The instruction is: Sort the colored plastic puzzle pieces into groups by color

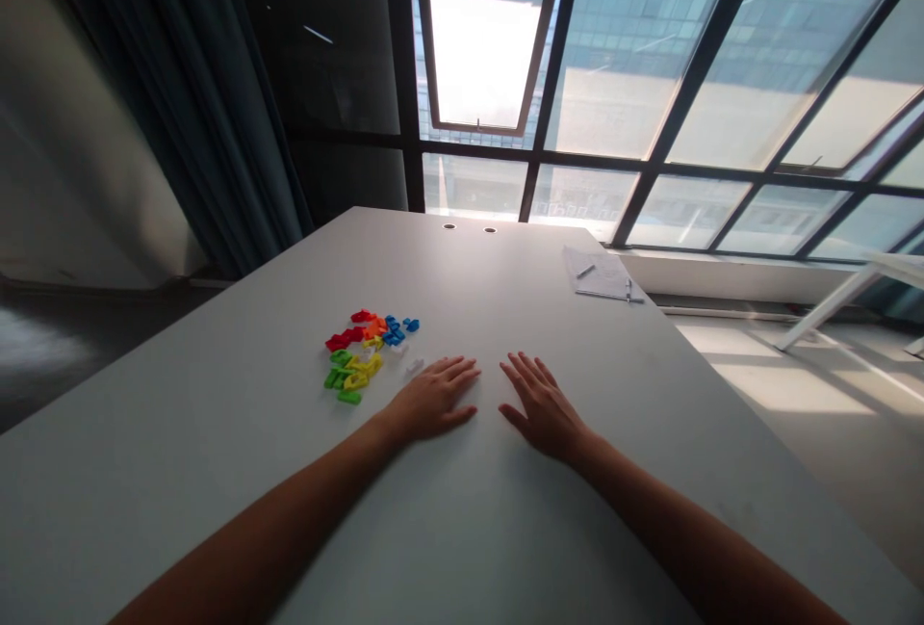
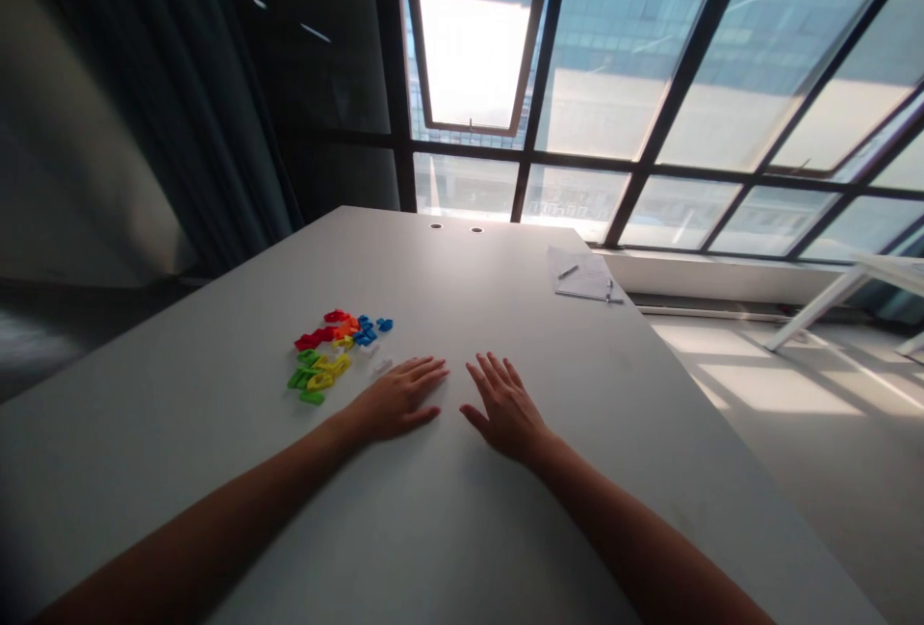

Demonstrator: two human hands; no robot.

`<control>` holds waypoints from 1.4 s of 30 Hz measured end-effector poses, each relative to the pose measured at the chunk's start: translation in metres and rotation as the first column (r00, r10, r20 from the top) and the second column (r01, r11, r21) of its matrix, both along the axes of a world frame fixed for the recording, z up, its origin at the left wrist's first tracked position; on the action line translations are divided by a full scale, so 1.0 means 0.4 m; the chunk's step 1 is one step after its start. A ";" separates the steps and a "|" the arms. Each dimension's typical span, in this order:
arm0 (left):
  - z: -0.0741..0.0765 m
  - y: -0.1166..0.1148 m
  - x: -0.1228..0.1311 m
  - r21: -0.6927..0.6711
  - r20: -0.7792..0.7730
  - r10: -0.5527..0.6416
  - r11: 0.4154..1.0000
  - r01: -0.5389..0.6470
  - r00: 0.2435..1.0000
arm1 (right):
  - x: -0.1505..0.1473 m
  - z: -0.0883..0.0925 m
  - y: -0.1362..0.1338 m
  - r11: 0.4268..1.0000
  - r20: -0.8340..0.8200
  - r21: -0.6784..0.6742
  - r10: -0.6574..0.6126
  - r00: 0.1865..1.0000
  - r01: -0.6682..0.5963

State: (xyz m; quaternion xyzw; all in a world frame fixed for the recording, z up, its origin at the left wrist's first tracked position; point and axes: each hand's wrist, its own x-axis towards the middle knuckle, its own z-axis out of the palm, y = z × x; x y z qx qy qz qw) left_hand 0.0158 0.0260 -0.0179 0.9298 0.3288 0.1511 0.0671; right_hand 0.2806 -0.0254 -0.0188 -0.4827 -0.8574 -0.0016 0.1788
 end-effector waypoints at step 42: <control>-0.017 0.016 -0.019 -0.025 -0.043 0.108 0.994 -0.109 0.993 | 0.012 -0.030 0.022 0.963 0.127 -0.199 -0.159 0.979 0.182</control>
